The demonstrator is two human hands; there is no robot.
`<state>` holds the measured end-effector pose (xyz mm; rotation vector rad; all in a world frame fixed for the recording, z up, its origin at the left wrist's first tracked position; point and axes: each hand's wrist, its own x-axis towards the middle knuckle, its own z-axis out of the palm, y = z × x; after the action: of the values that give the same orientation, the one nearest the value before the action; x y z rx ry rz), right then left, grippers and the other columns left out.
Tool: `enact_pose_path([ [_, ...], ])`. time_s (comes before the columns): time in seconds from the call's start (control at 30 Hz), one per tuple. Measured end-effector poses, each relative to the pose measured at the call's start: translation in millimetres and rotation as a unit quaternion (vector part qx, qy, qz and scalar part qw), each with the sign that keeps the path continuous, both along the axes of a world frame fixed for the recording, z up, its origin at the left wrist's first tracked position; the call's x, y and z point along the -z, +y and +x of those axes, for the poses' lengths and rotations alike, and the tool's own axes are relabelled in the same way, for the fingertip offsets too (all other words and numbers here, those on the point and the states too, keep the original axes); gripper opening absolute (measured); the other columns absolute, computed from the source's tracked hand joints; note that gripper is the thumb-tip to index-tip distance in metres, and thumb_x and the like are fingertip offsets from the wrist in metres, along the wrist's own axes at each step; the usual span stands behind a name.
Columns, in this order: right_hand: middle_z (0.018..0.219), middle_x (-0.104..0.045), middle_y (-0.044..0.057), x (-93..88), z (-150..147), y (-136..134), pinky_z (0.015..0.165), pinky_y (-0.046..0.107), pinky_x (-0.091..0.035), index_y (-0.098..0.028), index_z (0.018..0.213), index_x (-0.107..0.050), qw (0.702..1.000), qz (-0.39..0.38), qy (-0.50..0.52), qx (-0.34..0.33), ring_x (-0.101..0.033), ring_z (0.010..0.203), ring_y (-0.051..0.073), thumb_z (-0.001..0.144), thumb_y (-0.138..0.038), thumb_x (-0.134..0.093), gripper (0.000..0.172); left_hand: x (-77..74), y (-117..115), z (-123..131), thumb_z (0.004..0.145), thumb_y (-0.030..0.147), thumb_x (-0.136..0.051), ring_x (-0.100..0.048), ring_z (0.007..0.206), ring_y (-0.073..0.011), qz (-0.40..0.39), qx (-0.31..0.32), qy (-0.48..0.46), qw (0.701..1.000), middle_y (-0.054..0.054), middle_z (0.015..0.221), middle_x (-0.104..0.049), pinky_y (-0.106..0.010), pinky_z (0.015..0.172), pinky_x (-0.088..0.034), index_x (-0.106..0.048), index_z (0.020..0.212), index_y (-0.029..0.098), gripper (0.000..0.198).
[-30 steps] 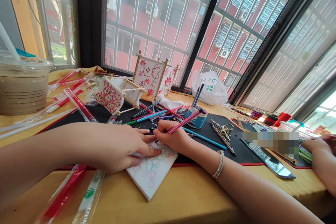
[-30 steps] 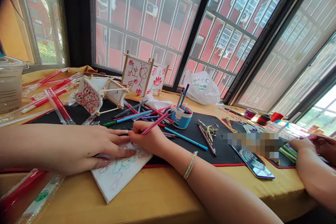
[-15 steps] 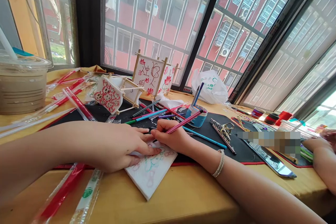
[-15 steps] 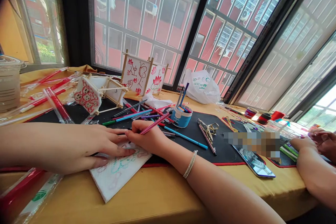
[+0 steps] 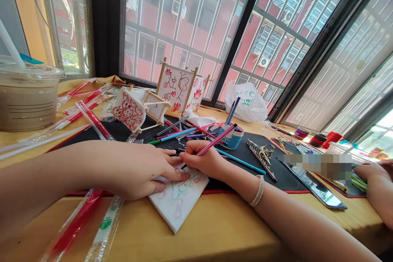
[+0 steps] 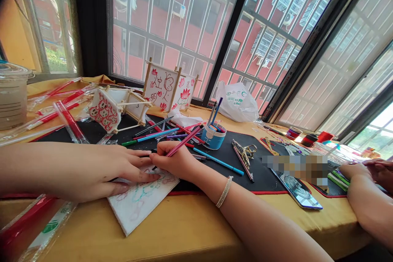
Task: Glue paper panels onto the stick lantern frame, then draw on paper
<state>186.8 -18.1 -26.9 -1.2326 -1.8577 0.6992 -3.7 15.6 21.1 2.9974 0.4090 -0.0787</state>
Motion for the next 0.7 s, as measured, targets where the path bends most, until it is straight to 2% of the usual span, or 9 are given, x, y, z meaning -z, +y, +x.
enact_pose_path([
  [0.1,0.047,-0.033,-0.008,1.1,0.2,0.4,0.044,0.019,-0.023,-0.019,0.051,-0.032,1.000,0.025,0.000,0.018,-0.029,0.047,0.006,0.070,-0.024,-0.053,0.029,-0.4,-0.1,0.0,0.085,0.036,-0.046,-0.057,0.111,-0.0236,-0.062,0.017,0.010,0.998,-0.003,0.121,-0.063,-0.031,0.093,-0.042,-0.057,0.122,0.037,0.038],
  [0.2,0.047,-0.036,-0.007,1.6,0.5,0.2,0.044,0.019,-0.025,-0.019,0.052,-0.034,1.000,0.008,0.007,0.012,-0.031,0.047,0.006,0.072,-0.025,-0.052,0.027,-0.5,0.1,0.3,0.084,0.038,-0.046,-0.055,0.113,-0.0240,-0.082,0.018,-0.006,0.996,-0.002,0.124,-0.061,-0.031,0.093,-0.042,-0.055,0.123,0.039,0.040],
  [0.33,0.048,-0.030,-0.008,1.9,0.2,0.9,0.044,0.020,-0.022,-0.020,0.049,-0.030,0.998,0.049,-0.014,0.027,-0.027,0.048,0.006,0.069,-0.023,-0.051,0.029,-1.0,-0.2,0.4,0.085,0.036,-0.044,-0.057,0.109,-0.0236,-0.066,0.017,0.011,0.998,-0.002,0.124,-0.061,-0.030,0.089,-0.044,-0.054,0.125,0.039,0.041],
  [0.53,0.047,-0.031,-0.008,2.7,0.7,2.4,0.044,0.019,-0.023,-0.020,0.050,-0.031,0.999,0.044,0.000,0.020,-0.028,0.047,0.005,0.070,-0.023,-0.052,0.029,-3.5,-2.4,1.1,0.086,0.034,-0.043,-0.055,0.113,-0.0231,-0.026,0.011,0.045,0.999,0.000,0.127,-0.059,-0.030,0.091,-0.043,-0.052,0.126,0.040,0.041],
  [0.7,0.046,-0.041,-0.007,3.7,3.2,3.0,0.043,0.019,-0.026,-0.019,0.053,-0.036,1.000,0.027,0.012,0.002,-0.033,0.045,0.006,0.073,-0.026,-0.054,0.028,-3.7,-2.7,1.8,0.087,0.032,-0.043,-0.052,0.118,-0.0229,-0.018,0.009,0.059,0.998,0.001,0.135,-0.051,-0.030,0.093,-0.042,-0.047,0.129,0.042,0.044],
])
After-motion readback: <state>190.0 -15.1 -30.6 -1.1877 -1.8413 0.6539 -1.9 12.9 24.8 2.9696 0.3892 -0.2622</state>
